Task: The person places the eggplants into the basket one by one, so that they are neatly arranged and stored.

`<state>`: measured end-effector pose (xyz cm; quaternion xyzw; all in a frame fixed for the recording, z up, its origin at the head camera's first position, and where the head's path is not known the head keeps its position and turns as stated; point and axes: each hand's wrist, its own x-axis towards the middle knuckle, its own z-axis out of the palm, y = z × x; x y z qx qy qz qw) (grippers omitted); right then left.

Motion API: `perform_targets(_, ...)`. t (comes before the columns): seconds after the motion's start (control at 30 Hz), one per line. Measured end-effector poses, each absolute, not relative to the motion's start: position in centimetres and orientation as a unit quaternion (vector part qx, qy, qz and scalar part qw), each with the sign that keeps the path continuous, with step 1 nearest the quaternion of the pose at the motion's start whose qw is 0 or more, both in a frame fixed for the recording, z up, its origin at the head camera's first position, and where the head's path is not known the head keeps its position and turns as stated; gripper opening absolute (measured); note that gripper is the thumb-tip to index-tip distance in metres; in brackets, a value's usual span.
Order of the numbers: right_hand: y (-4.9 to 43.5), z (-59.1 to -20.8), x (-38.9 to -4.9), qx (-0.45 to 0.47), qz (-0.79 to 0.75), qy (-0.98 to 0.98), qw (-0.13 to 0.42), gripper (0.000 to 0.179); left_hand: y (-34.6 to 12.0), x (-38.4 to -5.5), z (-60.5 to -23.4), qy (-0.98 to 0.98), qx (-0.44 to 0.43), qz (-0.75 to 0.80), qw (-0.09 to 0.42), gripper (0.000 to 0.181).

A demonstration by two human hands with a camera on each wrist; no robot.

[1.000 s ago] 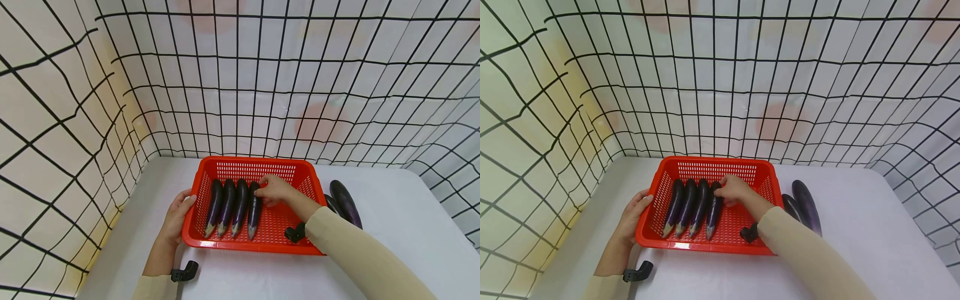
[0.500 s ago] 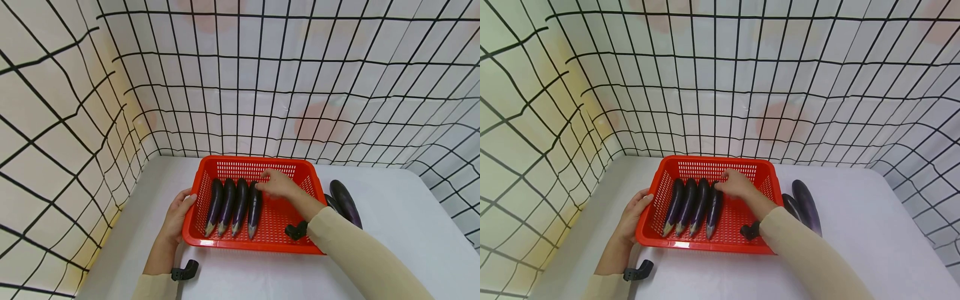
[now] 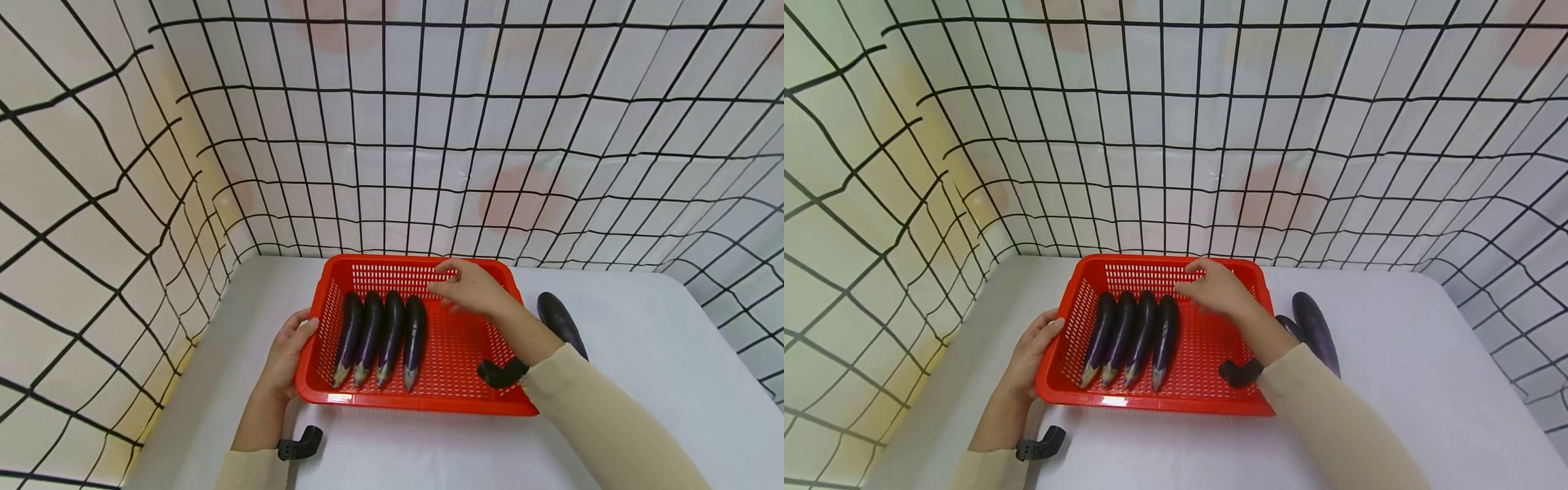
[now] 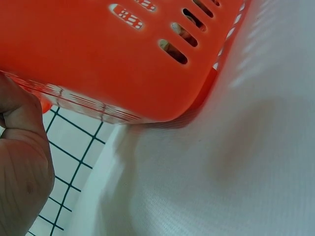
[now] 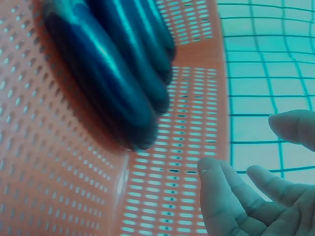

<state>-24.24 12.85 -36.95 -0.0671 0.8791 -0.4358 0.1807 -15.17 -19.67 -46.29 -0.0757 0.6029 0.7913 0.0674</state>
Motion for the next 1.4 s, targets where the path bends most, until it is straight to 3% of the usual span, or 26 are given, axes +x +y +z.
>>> perform_targets(0.67, 17.4, -35.1, -21.1, -0.080, -0.511, 0.845, 0.136, 0.061, -19.7, -15.1, -46.3, 0.600, -0.077, 0.792, 0.076, 0.040)
perform_targets(1.17, 24.1, -35.7, -19.8, -0.072, -0.548, 0.832, 0.058, 0.065, -19.6, -15.2, -46.4, 0.598, -0.073, 0.796, 0.066, 0.037)
perform_targets(1.4, 27.1, -36.1, -19.3, -0.067, -0.557, 0.827, 0.026, 0.057, -19.6, -15.2, -46.5, 0.602, -0.065, 0.794, 0.061, 0.039)
